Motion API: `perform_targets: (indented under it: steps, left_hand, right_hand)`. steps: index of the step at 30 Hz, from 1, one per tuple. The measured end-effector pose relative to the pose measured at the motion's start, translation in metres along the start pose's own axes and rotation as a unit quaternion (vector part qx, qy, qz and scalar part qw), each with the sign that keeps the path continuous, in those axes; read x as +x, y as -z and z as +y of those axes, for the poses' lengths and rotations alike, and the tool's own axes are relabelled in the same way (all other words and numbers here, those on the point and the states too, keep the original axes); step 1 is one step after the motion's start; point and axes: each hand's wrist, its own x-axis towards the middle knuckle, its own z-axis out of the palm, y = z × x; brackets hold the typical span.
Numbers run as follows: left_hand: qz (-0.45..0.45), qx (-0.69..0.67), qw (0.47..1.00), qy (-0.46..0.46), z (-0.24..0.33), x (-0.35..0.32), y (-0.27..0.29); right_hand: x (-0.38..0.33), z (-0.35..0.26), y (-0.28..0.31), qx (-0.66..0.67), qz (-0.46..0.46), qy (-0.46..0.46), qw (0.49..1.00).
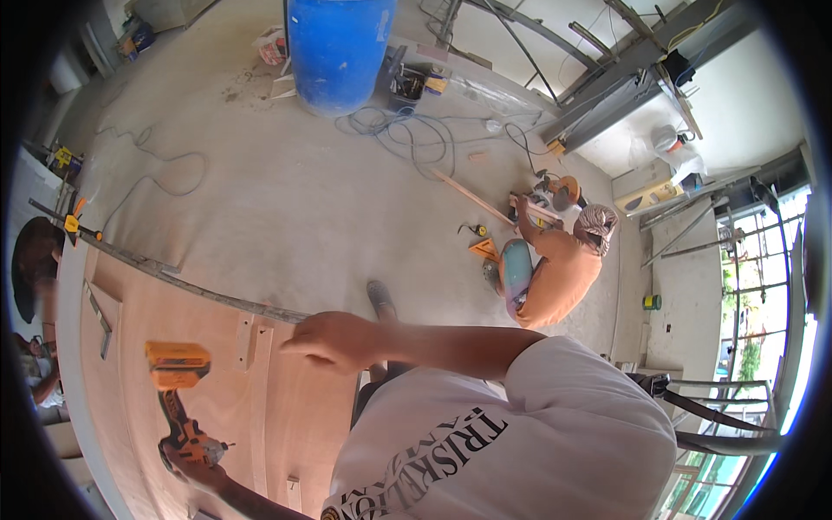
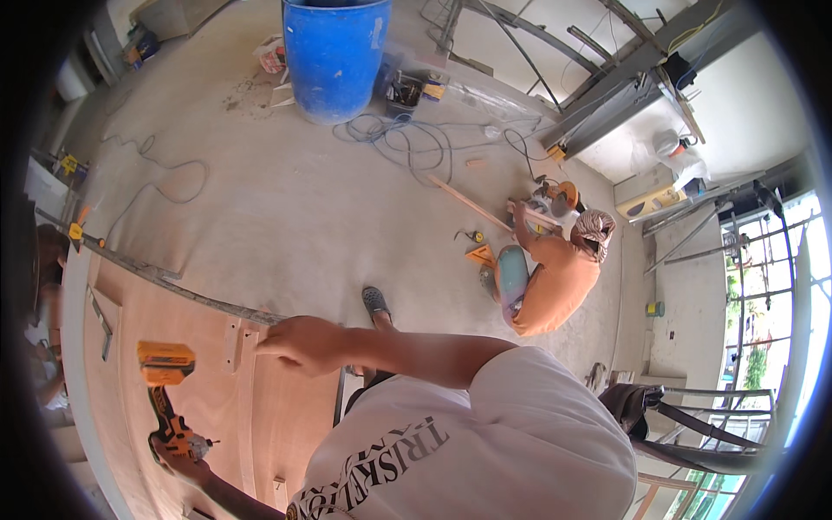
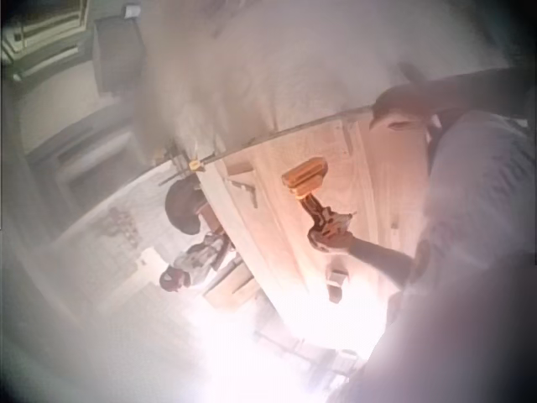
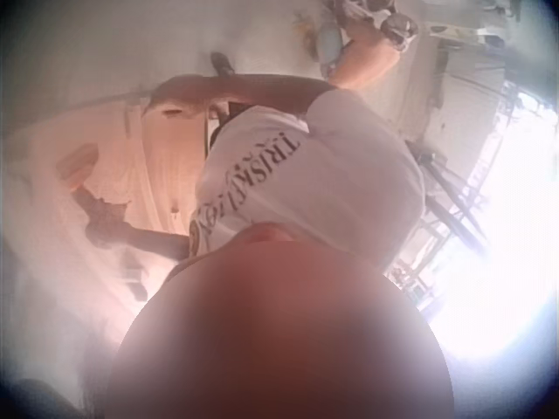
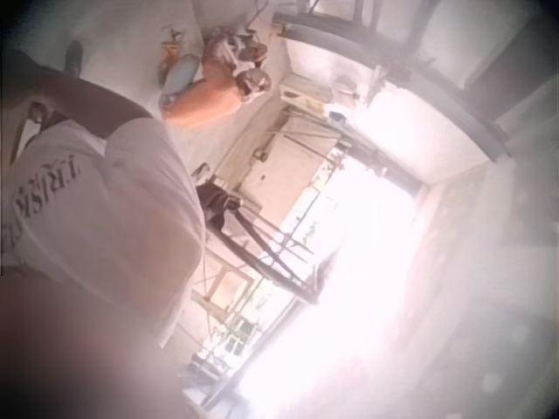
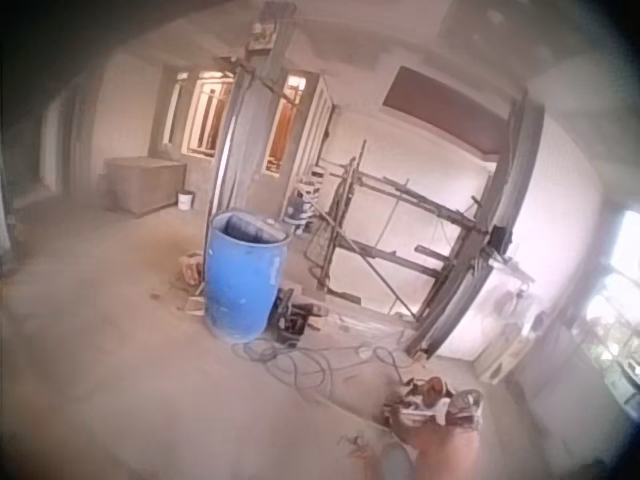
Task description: The person assembles a large wooden panel structure by positioning thin wooden strips and securing them with a cordless drill. Another person measures and marks the panel while the person aligns and fastens the strips.
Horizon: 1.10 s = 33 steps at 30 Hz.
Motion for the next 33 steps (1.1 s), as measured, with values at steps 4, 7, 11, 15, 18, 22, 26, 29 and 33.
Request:
perform_targets:
  steps: [4,7,11,15,18,22,26,29,33]
  left_hand:
    - [0.096,-0.083,0.990,0.059,-0.040,0.017,0.086]
    - [0.143,0.025,0.987,0.069,-0.093,0.054,0.160]
    - [0.181,-0.171,0.951,0.185,-0.130,0.090,0.215]
    - [0.293,-0.228,0.897,0.239,-0.153,0.083,0.198]
    - [0.355,-0.252,0.863,0.257,-0.150,0.076,0.212]
    - [0.367,-0.247,0.844,0.305,-0.140,0.094,0.220]
    - [0.335,-0.284,0.824,0.359,-0.127,0.096,0.241]
    - [0.279,-0.262,0.858,0.342,-0.126,0.098,0.254]
    - [0.293,-0.068,0.924,0.235,-0.139,0.073,0.273]
  right_hand:
    - [-0.125,0.107,-0.029,0.059,0.014,-0.245,0.968]
    - [-0.202,0.169,-0.062,0.073,0.043,-0.458,0.885]
    - [-0.291,0.204,-0.089,0.093,0.105,-0.589,0.796]
    - [-0.390,0.233,-0.109,-0.107,-0.066,-0.622,0.772]
    - [-0.413,0.225,-0.110,-0.069,-0.034,-0.653,0.754]
    - [-0.393,0.198,-0.108,-0.016,0.006,-0.660,0.751]
    - [-0.368,0.204,-0.114,-0.008,0.051,-0.636,0.770]
    - [-0.331,0.202,-0.104,-0.005,0.056,-0.617,0.785]
    - [-0.299,0.212,-0.088,-0.008,0.063,-0.588,0.807]
